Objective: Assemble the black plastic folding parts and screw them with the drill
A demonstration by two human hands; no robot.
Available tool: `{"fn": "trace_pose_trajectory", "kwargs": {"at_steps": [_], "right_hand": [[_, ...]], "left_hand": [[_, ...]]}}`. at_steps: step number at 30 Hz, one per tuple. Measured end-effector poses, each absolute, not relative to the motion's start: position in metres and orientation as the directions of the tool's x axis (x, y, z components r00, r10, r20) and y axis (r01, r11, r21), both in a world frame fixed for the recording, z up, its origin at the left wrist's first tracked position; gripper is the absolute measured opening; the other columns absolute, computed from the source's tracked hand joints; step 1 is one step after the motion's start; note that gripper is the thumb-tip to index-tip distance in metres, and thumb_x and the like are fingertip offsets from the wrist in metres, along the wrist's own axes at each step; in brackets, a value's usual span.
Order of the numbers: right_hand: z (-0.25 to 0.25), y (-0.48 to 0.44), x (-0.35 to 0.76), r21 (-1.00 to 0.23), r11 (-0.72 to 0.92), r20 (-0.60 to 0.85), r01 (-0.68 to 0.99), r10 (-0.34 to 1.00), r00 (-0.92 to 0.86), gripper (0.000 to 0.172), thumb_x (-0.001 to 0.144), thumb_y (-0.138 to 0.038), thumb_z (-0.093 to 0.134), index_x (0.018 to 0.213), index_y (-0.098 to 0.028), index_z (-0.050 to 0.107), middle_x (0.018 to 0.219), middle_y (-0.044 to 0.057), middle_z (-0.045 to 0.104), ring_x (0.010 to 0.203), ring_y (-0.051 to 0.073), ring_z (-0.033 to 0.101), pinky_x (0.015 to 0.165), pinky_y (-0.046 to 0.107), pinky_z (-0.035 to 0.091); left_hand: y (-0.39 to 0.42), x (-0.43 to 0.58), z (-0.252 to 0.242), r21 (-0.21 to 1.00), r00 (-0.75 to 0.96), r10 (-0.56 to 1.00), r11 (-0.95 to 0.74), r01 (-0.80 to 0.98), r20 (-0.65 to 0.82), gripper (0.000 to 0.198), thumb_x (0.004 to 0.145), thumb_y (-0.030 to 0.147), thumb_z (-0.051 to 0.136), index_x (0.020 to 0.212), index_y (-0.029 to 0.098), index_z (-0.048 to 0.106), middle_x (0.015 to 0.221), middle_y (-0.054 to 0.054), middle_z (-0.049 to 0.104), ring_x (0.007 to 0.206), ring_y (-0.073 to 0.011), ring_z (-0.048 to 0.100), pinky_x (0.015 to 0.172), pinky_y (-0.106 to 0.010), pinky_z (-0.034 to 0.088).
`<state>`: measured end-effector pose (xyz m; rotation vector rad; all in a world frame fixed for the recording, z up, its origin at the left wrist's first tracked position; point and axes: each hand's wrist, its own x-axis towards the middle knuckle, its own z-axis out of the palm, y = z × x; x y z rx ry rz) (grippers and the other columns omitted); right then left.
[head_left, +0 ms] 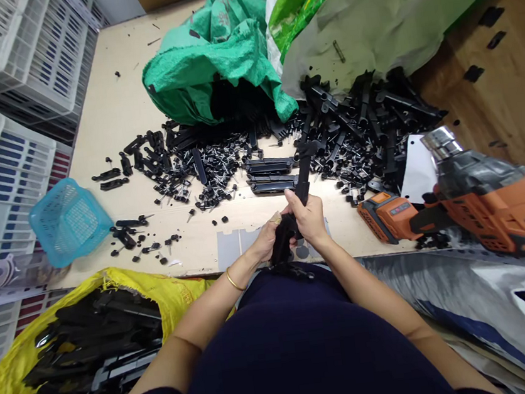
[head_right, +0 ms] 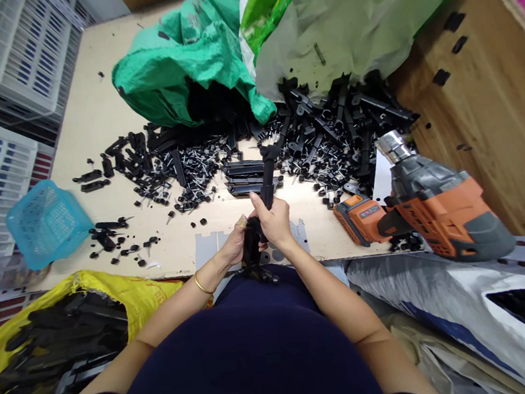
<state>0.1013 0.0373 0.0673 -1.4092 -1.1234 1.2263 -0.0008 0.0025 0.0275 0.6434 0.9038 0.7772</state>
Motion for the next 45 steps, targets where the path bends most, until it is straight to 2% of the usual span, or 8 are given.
{"fn": "trace_pose_trajectory", "kwargs": {"at_steps": [8,14,18,22,28,36,41,45], "right_hand": [[0.041,0.056,0.115,-0.988,-0.149,-0.151,-0.035,0.915,0.374,0.048,0.074,-0.059,0.059,0.052,-0.016,0.056,0.048,-0.001,0.054,0.049,0.011,0.05,0.053,0.024,0.041],[0.032,0.061,0.119,-0.964,-0.201,-0.257,-0.174,0.869,0.422,0.051,0.076,-0.066,0.05,0.057,-0.018,0.052,0.054,0.0,0.056,0.052,0.011,0.053,0.057,0.026,0.045],[0.046,0.047,0.148,-0.962,-0.08,0.0,0.261,0.956,0.293,0.05,0.08,-0.063,0.049,0.09,-0.015,0.059,0.087,0.009,0.063,0.076,0.018,0.059,0.067,0.031,0.048],[0.072,0.042,0.187,-0.507,0.315,0.426,0.802,0.901,-0.085,0.06,0.079,-0.055,0.06,0.121,-0.014,0.049,0.121,0.02,0.053,0.11,0.028,0.051,0.089,0.042,0.043],[0.101,0.031,0.203,-0.244,0.71,-0.261,0.661,0.608,-0.75,0.027,0.086,-0.047,0.054,0.081,-0.02,0.057,0.064,0.004,0.064,0.056,0.017,0.057,0.056,0.027,0.036],[0.109,-0.016,0.187,-0.89,-0.04,-0.355,0.454,0.685,-0.636,0.053,0.081,-0.067,0.046,0.06,-0.018,0.046,0.051,-0.004,0.039,0.045,0.007,0.035,0.045,0.021,0.024],[0.113,-0.032,0.16,-0.831,-0.545,-0.524,0.111,0.7,-0.485,0.053,0.076,-0.072,0.047,0.062,-0.021,0.041,0.041,-0.01,0.025,0.034,0.005,0.02,0.036,0.021,0.025],[0.106,-0.026,0.147,-0.9,-0.431,-0.368,-0.066,0.832,-0.415,0.053,0.076,-0.074,0.044,0.067,-0.021,0.045,0.043,-0.007,0.036,0.037,0.008,0.034,0.043,0.024,0.037]], "left_hand": [[0.017,-0.025,0.048,0.977,0.548,0.809,0.171,0.129,-0.214,0.103,0.061,0.075,0.063,0.142,0.02,0.034,0.128,-0.017,0.053,0.116,-0.0306,0.053,0.093,-0.039,0.045],[-0.006,0.009,0.051,0.71,0.277,0.959,-0.158,0.686,-0.053,0.113,0.061,0.032,0.078,0.148,0.017,0.007,0.135,-0.02,0.04,0.125,-0.0334,0.042,0.098,-0.048,0.041],[0.009,-0.006,0.042,0.678,0.062,0.997,-0.012,0.735,-0.051,0.068,0.072,0.02,0.066,0.134,0.019,0.038,0.106,-0.008,0.056,0.1,-0.0233,0.056,0.084,-0.037,0.049],[0.021,-0.042,0.048,0.618,0.182,0.983,-0.122,0.777,-0.036,0.033,0.072,0.018,0.064,0.104,0.018,0.055,0.095,-0.005,0.056,0.089,-0.0193,0.057,0.077,-0.03,0.048],[0.006,-0.047,0.065,0.568,0.582,0.801,-0.417,0.709,-0.138,0.029,0.073,0.035,0.062,0.097,0.018,0.056,0.09,-0.005,0.061,0.076,-0.0182,0.058,0.063,-0.026,0.043],[-0.02,-0.046,0.084,0.994,0.602,0.797,-0.017,0.111,-0.054,0.038,0.074,0.052,0.062,0.075,0.014,0.059,0.062,0.001,0.054,0.054,-0.0093,0.045,0.052,-0.021,0.036],[-0.029,-0.019,0.095,0.976,0.299,0.94,0.201,-0.087,-0.167,0.047,0.076,0.059,0.058,0.065,0.014,0.056,0.054,0.002,0.048,0.048,-0.0083,0.041,0.048,-0.023,0.034],[-0.023,-0.001,0.106,0.991,0.028,0.995,-0.089,-0.096,0.092,0.046,0.078,0.059,0.057,0.076,0.014,0.065,0.085,-0.007,0.057,0.082,-0.0185,0.055,0.074,-0.031,0.046]]}}
